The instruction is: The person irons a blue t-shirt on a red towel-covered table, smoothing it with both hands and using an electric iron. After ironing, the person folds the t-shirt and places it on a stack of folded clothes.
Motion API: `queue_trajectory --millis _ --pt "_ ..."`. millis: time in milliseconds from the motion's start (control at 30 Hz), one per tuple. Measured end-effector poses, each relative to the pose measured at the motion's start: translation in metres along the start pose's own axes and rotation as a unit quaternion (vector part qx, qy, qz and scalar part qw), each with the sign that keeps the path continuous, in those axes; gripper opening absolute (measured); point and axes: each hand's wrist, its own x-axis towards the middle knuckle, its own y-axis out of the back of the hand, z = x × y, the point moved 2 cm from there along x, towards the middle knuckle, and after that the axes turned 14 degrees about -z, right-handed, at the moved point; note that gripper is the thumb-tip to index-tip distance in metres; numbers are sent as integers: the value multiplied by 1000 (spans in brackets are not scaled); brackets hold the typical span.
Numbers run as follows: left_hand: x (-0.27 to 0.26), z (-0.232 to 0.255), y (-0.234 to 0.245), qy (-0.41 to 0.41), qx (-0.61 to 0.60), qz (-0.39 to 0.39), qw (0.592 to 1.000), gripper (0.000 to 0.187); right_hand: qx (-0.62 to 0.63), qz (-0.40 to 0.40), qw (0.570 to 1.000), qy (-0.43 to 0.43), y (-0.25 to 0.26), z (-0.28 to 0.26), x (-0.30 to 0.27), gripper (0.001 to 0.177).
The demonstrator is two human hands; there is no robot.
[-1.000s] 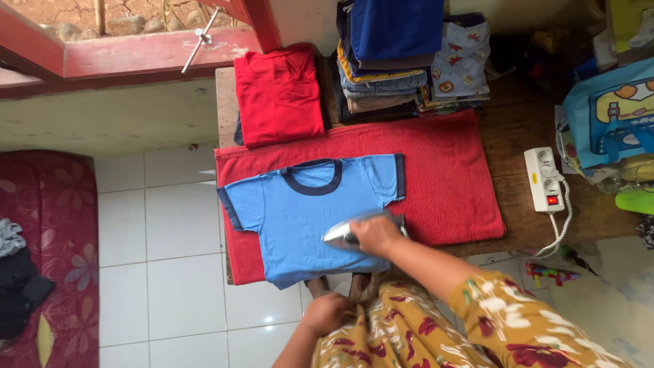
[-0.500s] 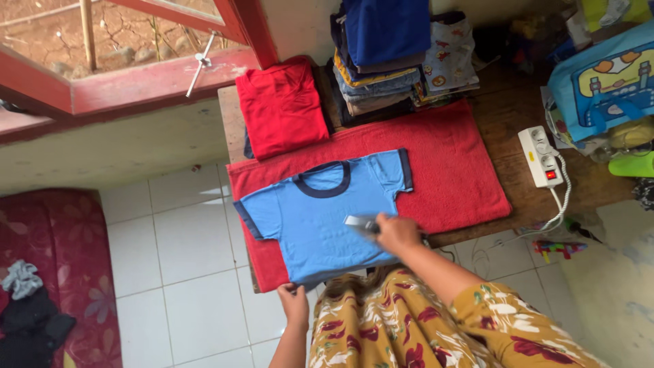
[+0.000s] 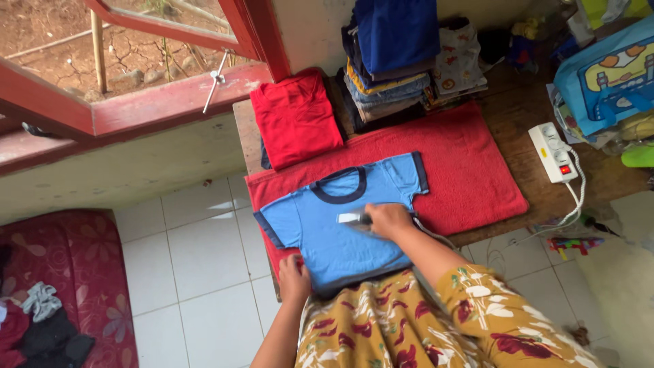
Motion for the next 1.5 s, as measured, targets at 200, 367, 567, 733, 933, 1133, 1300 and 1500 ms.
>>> queue_trajectory --millis 200,367,567,733,933,1133,1300,1500 --pt "2 11 15 0 -49 -25 999 23 -4 -68 994 87 -25 -36 -26 27" --pt "7 50 22 -95 41 44 994 45 21 -32 997 -61 -34 1 -44 19" --pt "24 123 -15 -287 203 -118 929 76 147 16 939 -311 28 118 -34 37" --pt "34 154 -41 -312 271 -212 886 87 287 93 895 -328 68 173 -32 39" --pt "41 153 -43 -297 296 -259 870 84 313 515 753 -264 78 250 -33 38" --pt "67 125 -16 -251 224 -142 931 68 700 571 399 -158 52 316 -3 54" --pt "106 85 40 -112 207 59 970 64 678 553 463 -142 33 305 -1 44" --pt "151 54 63 -17 261 10 965 76 600 575 528 -176 29 292 5 43"
